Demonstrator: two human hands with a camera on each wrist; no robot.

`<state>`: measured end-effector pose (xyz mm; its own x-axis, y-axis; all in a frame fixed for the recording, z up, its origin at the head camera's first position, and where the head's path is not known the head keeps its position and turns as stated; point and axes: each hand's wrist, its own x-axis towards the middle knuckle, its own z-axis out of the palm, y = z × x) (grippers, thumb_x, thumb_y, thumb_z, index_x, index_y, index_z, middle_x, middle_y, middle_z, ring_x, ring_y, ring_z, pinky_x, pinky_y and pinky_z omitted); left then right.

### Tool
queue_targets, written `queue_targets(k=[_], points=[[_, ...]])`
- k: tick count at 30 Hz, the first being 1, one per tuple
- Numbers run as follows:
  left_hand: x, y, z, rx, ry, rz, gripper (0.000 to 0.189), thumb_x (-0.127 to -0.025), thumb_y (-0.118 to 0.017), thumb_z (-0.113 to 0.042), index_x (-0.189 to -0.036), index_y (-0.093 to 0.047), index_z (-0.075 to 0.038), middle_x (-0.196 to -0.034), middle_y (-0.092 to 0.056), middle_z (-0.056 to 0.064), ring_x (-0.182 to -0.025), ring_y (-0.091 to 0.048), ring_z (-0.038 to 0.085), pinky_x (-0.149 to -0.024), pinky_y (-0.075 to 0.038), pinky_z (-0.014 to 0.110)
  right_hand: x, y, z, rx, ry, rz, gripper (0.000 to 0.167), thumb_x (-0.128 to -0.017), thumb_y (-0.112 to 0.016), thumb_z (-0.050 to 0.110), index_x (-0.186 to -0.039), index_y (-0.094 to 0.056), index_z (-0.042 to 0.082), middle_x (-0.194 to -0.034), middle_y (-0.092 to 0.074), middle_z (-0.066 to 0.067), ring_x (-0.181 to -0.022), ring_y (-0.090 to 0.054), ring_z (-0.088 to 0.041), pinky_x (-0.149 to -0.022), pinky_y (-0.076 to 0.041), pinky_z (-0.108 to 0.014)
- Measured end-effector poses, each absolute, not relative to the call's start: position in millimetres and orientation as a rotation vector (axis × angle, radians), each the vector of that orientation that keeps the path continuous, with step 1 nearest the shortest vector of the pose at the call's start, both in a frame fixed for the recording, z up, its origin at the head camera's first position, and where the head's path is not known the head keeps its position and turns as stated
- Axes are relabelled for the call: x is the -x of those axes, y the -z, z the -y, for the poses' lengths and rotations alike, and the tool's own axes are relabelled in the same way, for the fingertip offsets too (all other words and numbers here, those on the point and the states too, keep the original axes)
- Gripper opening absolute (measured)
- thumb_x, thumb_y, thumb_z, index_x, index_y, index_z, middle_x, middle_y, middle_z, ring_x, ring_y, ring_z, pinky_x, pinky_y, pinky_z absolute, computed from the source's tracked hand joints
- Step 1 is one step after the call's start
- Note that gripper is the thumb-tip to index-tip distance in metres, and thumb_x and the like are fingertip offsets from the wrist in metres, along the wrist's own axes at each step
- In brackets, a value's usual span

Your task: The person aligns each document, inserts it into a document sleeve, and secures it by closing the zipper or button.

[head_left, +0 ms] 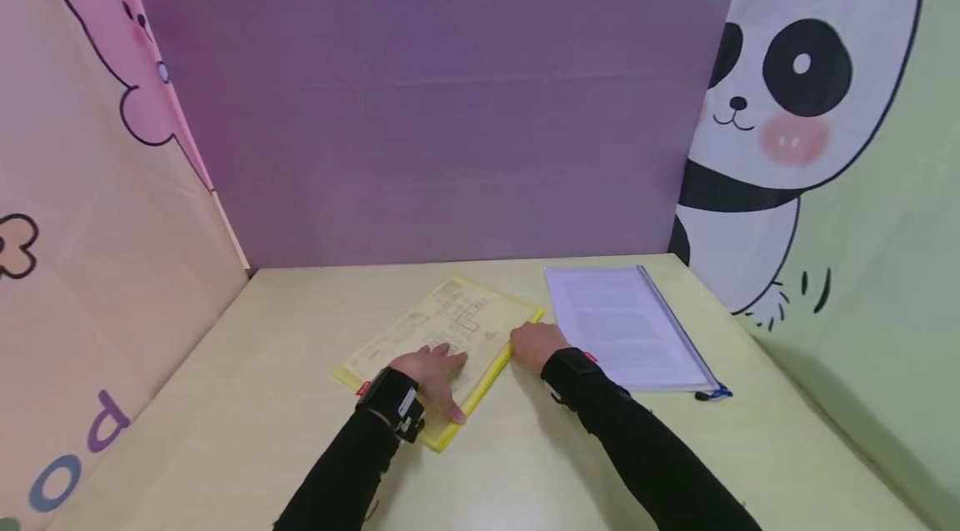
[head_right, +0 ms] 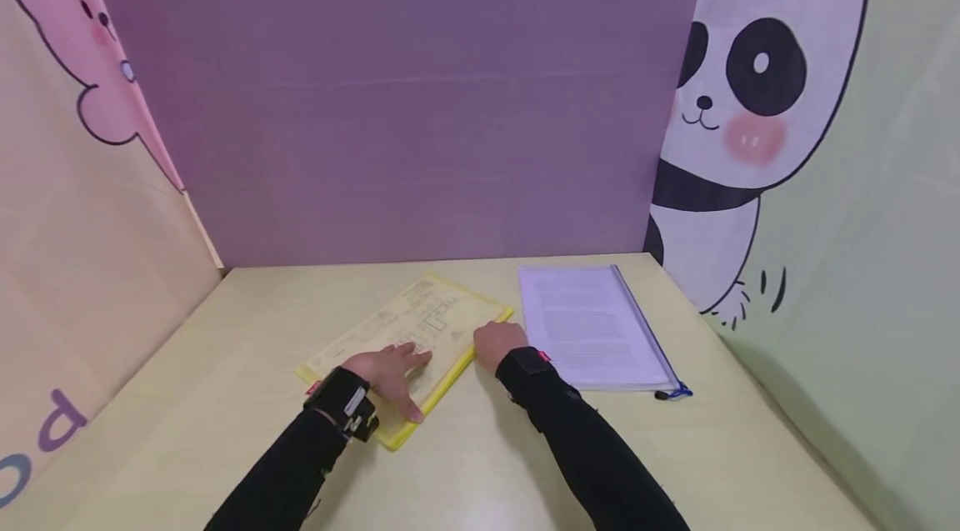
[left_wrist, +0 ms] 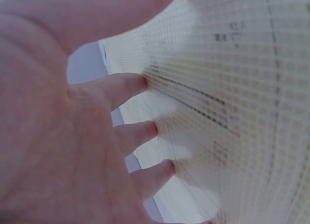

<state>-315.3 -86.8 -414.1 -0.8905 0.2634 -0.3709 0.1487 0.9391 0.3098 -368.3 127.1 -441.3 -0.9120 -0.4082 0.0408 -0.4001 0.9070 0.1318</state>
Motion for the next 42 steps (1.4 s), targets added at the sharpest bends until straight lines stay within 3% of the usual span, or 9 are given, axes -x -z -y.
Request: queue_targets(k=[11,18,42], points=[[319.0,415.2,88.0,-0.34,-0.344,-2.68,0.103,-0.07,-0.091,-0.048,-0.157,-0.041,-0.026,-0.167,-0.026,0.01,-0.153,-0.019,0.039,-0.119,-0.021,0.061,368.5,443.9,-129.9,-0.757,0.171,2.909,0.024,-0.093,-0.06,0.006,-0.07,-0.055,0.007,-0.065,-0.056,-0.007,-0.058,-0.057,-0.026,-0.058,-0.053,-0.044],[317.2,412.8,88.4,-0.335,-0.362,-2.683,0.101,-0.071,-0.091,-0.047,-0.157,-0.042,-0.024,-0.166,-0.026,0.012,-0.152,-0.019,0.041,-0.119,-0.021,0.061,366.5,441.8,-124.0,-0.729,0.181,2.966,0.021,-0.097,-0.06,0.009,-0.076,-0.059,0.007,-0.07,-0.058,-0.008,-0.065,-0.059,-0.026,-0.065,-0.054,-0.043],[313.7,412.6,88.2,-0.349,-0.346,-2.703,0.1,-0.07,-0.091,-0.047,-0.156,-0.044,-0.025,-0.165,-0.029,0.012,-0.151,-0.023,0.041,-0.117,-0.025,0.061,360.2,441.5,-122.1,-0.699,0.208,2.955,0.02,-0.097,-0.061,0.01,-0.078,-0.06,0.007,-0.07,-0.058,-0.007,-0.064,-0.059,-0.026,-0.065,-0.054,-0.044]])
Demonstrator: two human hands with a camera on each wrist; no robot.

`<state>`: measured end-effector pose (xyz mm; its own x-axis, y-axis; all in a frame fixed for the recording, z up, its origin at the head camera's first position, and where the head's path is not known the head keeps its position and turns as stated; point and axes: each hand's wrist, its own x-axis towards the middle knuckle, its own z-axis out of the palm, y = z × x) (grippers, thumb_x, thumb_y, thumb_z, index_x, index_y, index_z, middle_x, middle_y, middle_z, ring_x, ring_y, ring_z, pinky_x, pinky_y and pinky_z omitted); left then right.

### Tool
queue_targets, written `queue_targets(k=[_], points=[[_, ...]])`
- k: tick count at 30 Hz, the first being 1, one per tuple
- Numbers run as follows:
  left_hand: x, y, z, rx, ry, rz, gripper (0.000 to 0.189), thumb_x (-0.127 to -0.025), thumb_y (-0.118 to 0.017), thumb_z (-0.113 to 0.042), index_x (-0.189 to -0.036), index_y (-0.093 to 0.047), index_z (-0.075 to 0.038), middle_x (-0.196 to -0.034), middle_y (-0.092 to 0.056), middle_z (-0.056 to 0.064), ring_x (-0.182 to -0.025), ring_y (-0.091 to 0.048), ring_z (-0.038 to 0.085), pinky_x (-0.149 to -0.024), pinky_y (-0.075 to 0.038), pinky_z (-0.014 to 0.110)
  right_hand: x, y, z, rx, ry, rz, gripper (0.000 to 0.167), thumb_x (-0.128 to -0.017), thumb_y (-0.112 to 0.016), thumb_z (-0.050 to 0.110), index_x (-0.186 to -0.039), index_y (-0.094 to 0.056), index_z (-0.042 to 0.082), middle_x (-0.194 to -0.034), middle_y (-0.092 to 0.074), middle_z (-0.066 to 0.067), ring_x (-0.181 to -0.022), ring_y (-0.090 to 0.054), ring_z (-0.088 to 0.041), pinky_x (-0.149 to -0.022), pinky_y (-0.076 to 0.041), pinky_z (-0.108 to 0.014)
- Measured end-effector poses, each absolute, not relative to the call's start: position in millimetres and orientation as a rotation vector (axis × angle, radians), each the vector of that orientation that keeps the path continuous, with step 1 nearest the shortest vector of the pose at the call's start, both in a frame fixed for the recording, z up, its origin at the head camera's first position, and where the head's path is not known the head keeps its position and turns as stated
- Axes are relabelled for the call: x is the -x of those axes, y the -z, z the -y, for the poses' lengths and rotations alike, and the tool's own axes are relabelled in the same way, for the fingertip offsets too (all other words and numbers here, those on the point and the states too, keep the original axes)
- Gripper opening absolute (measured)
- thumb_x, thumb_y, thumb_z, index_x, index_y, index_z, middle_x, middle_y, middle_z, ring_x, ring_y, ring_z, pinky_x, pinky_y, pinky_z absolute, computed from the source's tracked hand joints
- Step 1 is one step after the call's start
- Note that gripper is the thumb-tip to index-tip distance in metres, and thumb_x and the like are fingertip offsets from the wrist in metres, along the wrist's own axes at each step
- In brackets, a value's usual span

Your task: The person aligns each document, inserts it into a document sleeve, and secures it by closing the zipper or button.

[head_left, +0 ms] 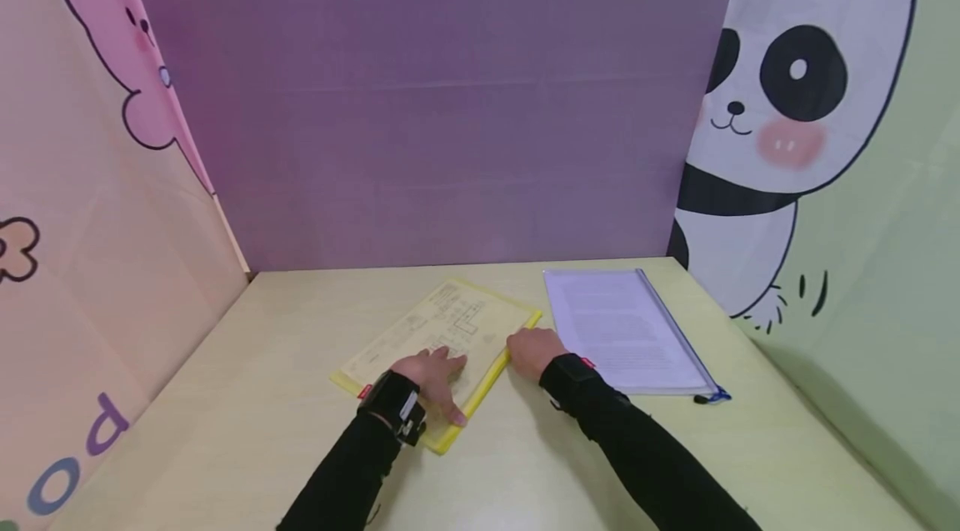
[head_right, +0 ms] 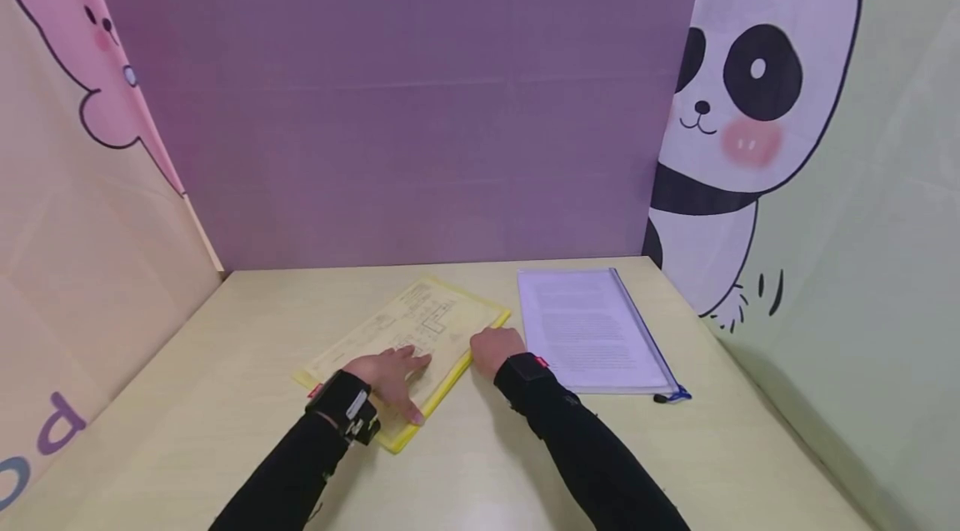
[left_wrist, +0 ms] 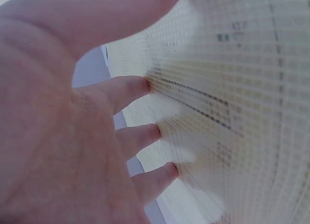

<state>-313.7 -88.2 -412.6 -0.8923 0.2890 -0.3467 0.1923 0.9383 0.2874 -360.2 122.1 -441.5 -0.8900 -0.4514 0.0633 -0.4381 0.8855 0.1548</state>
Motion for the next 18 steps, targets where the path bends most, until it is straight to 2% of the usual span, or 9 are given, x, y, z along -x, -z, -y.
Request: queue_targets(k=[10,18], points=[[309.3,410.5,88.1,-0.316,-0.375,-2.72,0.099,-0.07,-0.092,-0.047,-0.154,-0.046,-0.025,-0.164,-0.032,0.011,-0.15,-0.025,0.039,-0.117,-0.025,0.06,361.7,446.6,-122.6,-0.695,0.204,2.909,0.02,-0.096,-0.061,0.01,-0.076,-0.058,0.007,-0.067,-0.057,-0.007,-0.063,-0.059,-0.027,-0.062,-0.054,-0.045],[305.1,408.6,84.5,-0.318,-0.338,-2.769,0.098,-0.069,-0.09,-0.052,-0.153,-0.048,-0.026,-0.161,-0.037,0.011,-0.147,-0.033,0.038,-0.112,-0.033,0.061,368.0,446.7,-122.7,-0.636,0.173,2.952,0.018,-0.095,-0.061,0.011,-0.078,-0.059,0.006,-0.07,-0.06,-0.011,-0.066,-0.063,-0.031,-0.064,-0.055,-0.047]])
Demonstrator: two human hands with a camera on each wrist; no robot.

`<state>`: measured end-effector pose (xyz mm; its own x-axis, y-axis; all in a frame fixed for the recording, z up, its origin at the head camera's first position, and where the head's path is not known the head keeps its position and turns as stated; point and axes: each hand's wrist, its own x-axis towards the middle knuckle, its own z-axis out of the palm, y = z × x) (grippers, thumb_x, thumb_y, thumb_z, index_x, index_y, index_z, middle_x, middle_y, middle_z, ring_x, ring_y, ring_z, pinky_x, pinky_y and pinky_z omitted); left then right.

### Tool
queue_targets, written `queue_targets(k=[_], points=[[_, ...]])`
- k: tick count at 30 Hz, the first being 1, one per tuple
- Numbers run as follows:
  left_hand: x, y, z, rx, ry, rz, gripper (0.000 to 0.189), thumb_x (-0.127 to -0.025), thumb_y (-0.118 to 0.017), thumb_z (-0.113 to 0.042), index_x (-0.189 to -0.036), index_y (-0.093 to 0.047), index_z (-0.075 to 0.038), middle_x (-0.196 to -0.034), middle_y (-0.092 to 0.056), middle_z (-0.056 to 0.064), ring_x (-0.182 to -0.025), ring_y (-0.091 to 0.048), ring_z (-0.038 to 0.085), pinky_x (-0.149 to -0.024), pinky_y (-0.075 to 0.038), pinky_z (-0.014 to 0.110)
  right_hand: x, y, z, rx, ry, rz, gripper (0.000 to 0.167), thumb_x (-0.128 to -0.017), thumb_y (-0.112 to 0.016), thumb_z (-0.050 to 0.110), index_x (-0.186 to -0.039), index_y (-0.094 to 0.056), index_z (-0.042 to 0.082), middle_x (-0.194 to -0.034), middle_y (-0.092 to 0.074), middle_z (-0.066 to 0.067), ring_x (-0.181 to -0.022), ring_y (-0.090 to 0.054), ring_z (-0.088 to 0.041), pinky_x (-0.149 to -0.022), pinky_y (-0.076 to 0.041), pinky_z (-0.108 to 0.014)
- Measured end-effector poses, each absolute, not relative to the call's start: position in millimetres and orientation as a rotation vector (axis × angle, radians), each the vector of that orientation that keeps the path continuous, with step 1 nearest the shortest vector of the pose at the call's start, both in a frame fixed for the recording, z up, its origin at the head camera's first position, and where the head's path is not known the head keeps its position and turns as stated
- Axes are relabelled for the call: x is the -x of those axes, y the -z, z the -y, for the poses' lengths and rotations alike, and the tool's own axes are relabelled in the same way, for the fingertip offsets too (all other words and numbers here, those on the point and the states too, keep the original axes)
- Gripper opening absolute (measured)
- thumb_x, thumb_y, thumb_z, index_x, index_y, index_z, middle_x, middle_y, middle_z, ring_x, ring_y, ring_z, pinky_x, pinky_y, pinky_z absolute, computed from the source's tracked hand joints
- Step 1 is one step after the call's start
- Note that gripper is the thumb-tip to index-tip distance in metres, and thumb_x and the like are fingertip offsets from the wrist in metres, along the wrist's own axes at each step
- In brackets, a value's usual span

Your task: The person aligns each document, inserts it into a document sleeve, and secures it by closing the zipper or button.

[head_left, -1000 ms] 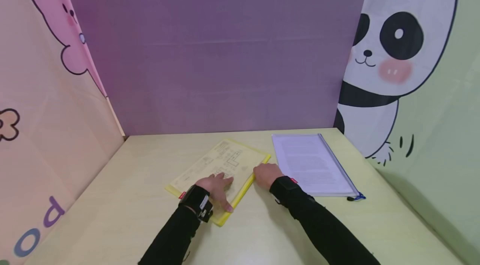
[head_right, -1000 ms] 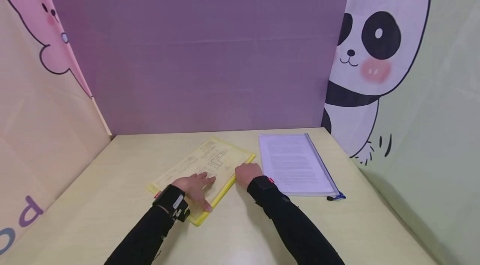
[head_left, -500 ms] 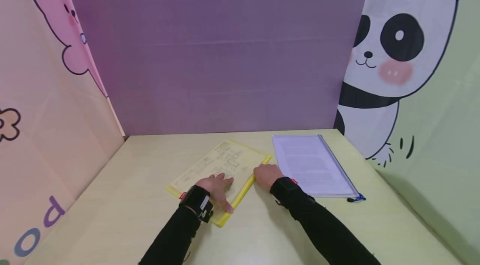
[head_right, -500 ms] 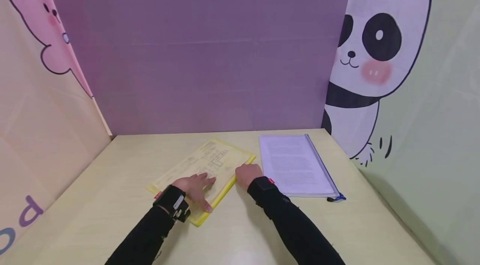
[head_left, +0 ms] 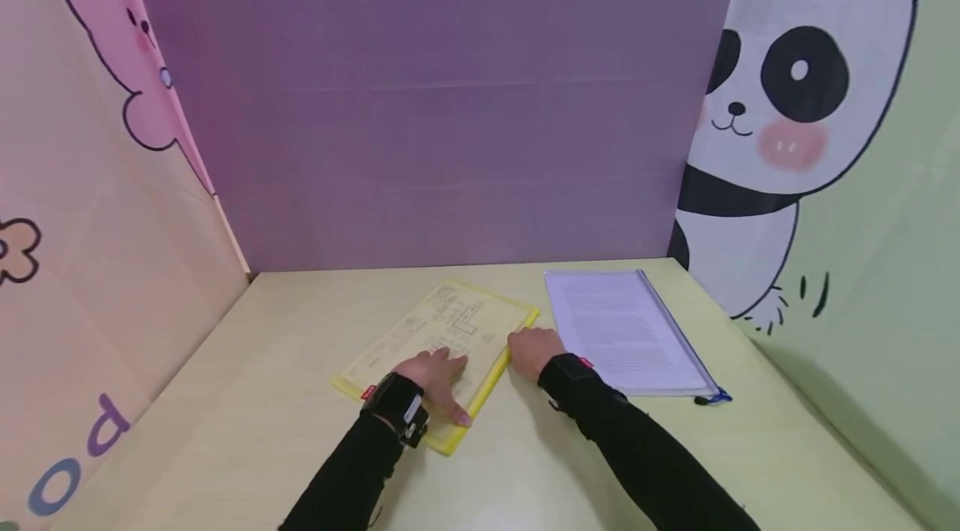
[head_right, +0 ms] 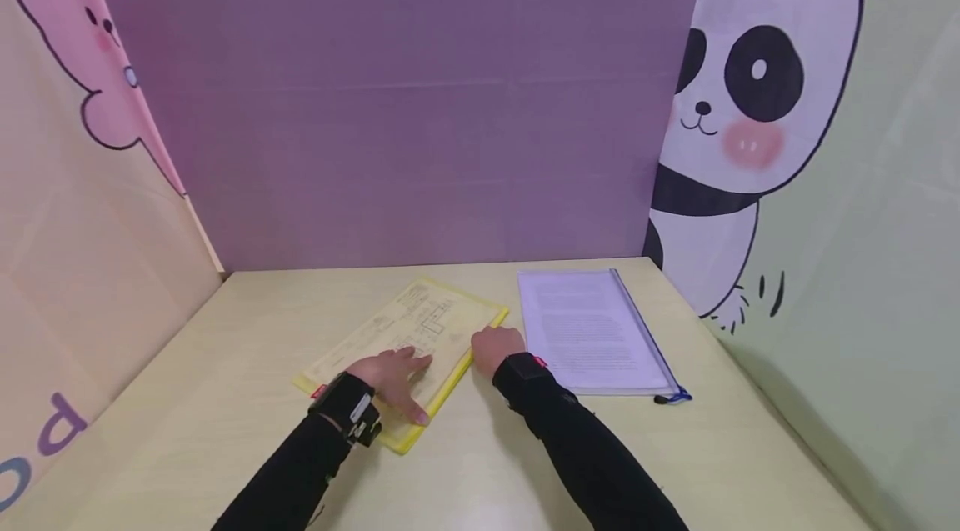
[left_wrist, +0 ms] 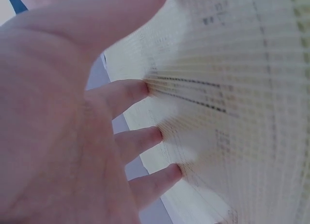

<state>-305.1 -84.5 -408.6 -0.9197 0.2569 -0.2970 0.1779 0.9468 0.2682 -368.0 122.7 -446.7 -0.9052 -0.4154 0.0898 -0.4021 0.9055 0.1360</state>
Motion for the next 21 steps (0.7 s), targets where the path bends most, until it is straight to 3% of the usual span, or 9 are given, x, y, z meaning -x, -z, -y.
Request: queue_targets(k=[8,21], points=[[299.9,411.8,81.1,-0.303,-0.256,-2.838,0.097,-0.069,-0.087,-0.061,-0.153,-0.048,-0.03,-0.158,-0.041,0.007,-0.14,-0.041,0.035,-0.099,-0.043,0.064,371.9,449.1,-124.1,-0.62,0.14,2.929,0.018,-0.092,-0.062,0.009,-0.074,-0.058,0.006,-0.067,-0.059,-0.01,-0.063,-0.062,-0.031,-0.059,-0.054,-0.048],[298.9,411.6,76.5,-0.242,-0.266,-2.847,0.097,-0.068,-0.085,-0.065,-0.152,-0.049,-0.032,-0.156,-0.043,0.007,-0.137,-0.042,0.036,-0.098,-0.043,0.062,368.0,447.5,-123.1,-0.617,0.108,2.969,0.015,-0.097,-0.06,0.012,-0.082,-0.06,0.009,-0.07,-0.057,-0.007,-0.064,-0.06,-0.028,-0.063,-0.054,-0.047]])
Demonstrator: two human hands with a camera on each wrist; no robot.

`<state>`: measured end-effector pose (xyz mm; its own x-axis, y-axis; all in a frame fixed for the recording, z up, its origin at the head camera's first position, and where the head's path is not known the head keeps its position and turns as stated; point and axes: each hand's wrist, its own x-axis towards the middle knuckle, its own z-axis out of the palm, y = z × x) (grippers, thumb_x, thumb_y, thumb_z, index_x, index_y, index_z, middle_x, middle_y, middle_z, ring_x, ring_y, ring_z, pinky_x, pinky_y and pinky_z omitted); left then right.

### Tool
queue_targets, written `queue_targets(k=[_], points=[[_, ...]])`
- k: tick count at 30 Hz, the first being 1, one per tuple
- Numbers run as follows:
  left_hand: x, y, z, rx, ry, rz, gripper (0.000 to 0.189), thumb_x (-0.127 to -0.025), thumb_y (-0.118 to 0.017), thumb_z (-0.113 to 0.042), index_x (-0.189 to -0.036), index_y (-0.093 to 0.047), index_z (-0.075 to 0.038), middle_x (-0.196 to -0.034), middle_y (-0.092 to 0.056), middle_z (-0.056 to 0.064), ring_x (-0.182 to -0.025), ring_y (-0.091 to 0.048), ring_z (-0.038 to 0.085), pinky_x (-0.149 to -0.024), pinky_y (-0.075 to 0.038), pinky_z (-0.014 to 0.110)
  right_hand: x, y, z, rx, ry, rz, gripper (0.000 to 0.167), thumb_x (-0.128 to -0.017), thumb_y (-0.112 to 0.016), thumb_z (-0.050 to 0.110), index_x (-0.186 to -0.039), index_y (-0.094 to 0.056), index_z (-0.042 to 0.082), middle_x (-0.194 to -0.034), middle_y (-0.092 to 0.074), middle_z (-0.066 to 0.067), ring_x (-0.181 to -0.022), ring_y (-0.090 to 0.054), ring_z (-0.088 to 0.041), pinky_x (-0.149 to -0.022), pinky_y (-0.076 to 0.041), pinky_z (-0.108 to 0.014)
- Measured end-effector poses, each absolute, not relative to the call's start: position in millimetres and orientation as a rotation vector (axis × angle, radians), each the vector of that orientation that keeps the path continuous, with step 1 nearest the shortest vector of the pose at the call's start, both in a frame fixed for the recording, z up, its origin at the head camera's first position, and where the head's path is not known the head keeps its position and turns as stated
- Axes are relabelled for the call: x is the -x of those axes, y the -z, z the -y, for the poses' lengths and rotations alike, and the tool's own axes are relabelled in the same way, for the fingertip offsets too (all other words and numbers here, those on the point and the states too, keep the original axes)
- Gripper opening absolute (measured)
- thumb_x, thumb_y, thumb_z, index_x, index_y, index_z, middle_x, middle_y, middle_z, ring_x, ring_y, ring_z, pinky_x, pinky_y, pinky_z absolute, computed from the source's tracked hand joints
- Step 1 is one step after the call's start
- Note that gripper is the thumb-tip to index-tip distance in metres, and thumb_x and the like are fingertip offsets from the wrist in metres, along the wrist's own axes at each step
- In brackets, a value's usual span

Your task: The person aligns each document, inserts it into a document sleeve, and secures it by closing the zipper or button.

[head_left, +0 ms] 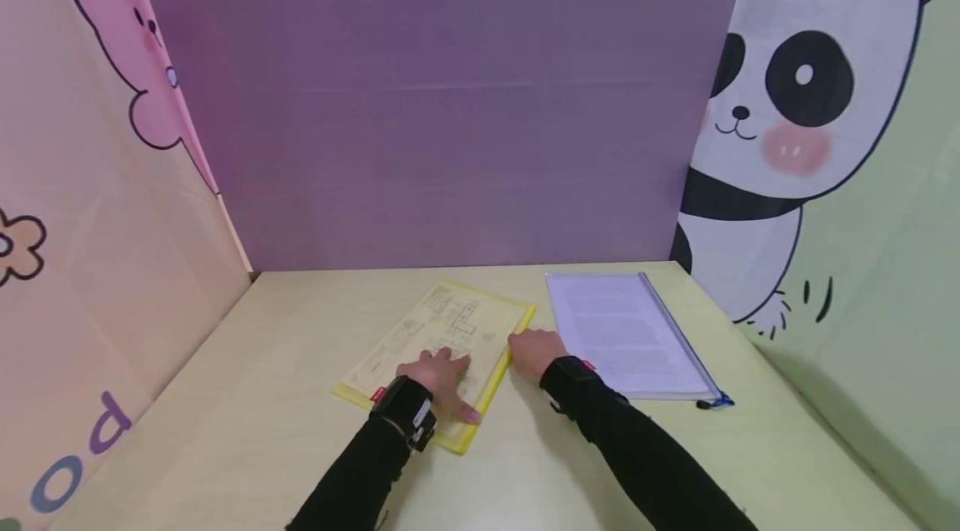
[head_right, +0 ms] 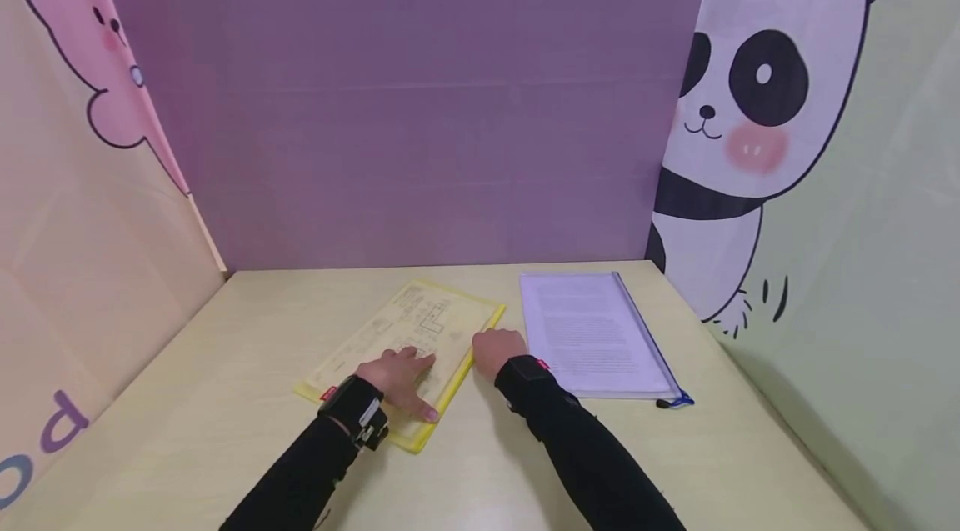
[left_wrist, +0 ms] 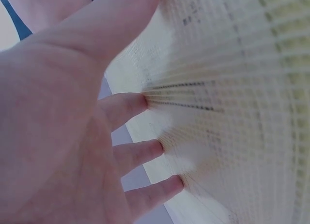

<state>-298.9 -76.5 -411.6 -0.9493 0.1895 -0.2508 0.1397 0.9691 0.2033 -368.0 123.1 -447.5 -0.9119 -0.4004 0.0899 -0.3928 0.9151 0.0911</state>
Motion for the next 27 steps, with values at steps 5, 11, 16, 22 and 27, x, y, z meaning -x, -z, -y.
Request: queue_targets(k=[5,11,16,22,27], points=[[299.2,412.0,74.2,-0.237,-0.246,-2.858,0.097,-0.068,-0.083,-0.066,-0.152,-0.048,-0.033,-0.156,-0.044,0.007,-0.136,-0.043,0.036,-0.098,-0.043,0.062,367.2,447.6,-122.3,-0.639,0.088,2.966,0.016,-0.097,-0.059,0.012,-0.081,-0.06,0.009,-0.069,-0.056,-0.006,-0.062,-0.057,-0.027,-0.061,-0.052,-0.046],[297.6,411.6,72.3,-0.242,-0.247,-2.862,0.097,-0.068,-0.083,-0.066,-0.153,-0.048,-0.032,-0.155,-0.044,0.008,-0.136,-0.043,0.036,-0.098,-0.044,0.062,365.6,450.1,-124.9,-0.633,0.091,2.978,0.016,-0.098,-0.059,0.014,-0.082,-0.06,0.01,-0.07,-0.056,-0.006,-0.062,-0.056,-0.026,-0.061,-0.051,-0.045],[296.2,409.4,70.3,-0.221,-0.271,-2.863,0.096,-0.068,-0.085,-0.063,-0.152,-0.049,-0.032,-0.154,-0.045,0.008,-0.132,-0.044,0.035,-0.099,-0.043,0.062,367.6,451.4,-126.0,-0.614,0.064,2.998,0.015,-0.098,-0.059,0.014,-0.083,-0.06,0.01,-0.071,-0.056,-0.006,-0.063,-0.055,-0.026,-0.063,-0.051,-0.046],[293.4,408.4,70.8,-0.207,-0.28,-2.879,0.096,-0.067,-0.086,-0.062,-0.151,-0.051,-0.032,-0.149,-0.049,0.008,-0.127,-0.047,0.034,-0.097,-0.044,0.061,366.4,451.1,-123.6,-0.626,0.055,2.996,0.015,-0.098,-0.059,0.013,-0.083,-0.06,0.009,-0.071,-0.057,-0.007,-0.063,-0.056,-0.027,-0.063,-0.051,-0.046],[292.5,408.7,70.4,-0.193,-0.264,-2.887,0.096,-0.067,-0.084,-0.064,-0.151,-0.051,-0.032,-0.151,-0.049,0.008,-0.131,-0.045,0.035,-0.097,-0.044,0.061,363.6,447.6,-120.9,-0.64,0.068,2.996,0.015,-0.098,-0.059,0.014,-0.084,-0.061,0.009,-0.071,-0.057,-0.007,-0.063,-0.055,-0.027,-0.064,-0.052,-0.045]])
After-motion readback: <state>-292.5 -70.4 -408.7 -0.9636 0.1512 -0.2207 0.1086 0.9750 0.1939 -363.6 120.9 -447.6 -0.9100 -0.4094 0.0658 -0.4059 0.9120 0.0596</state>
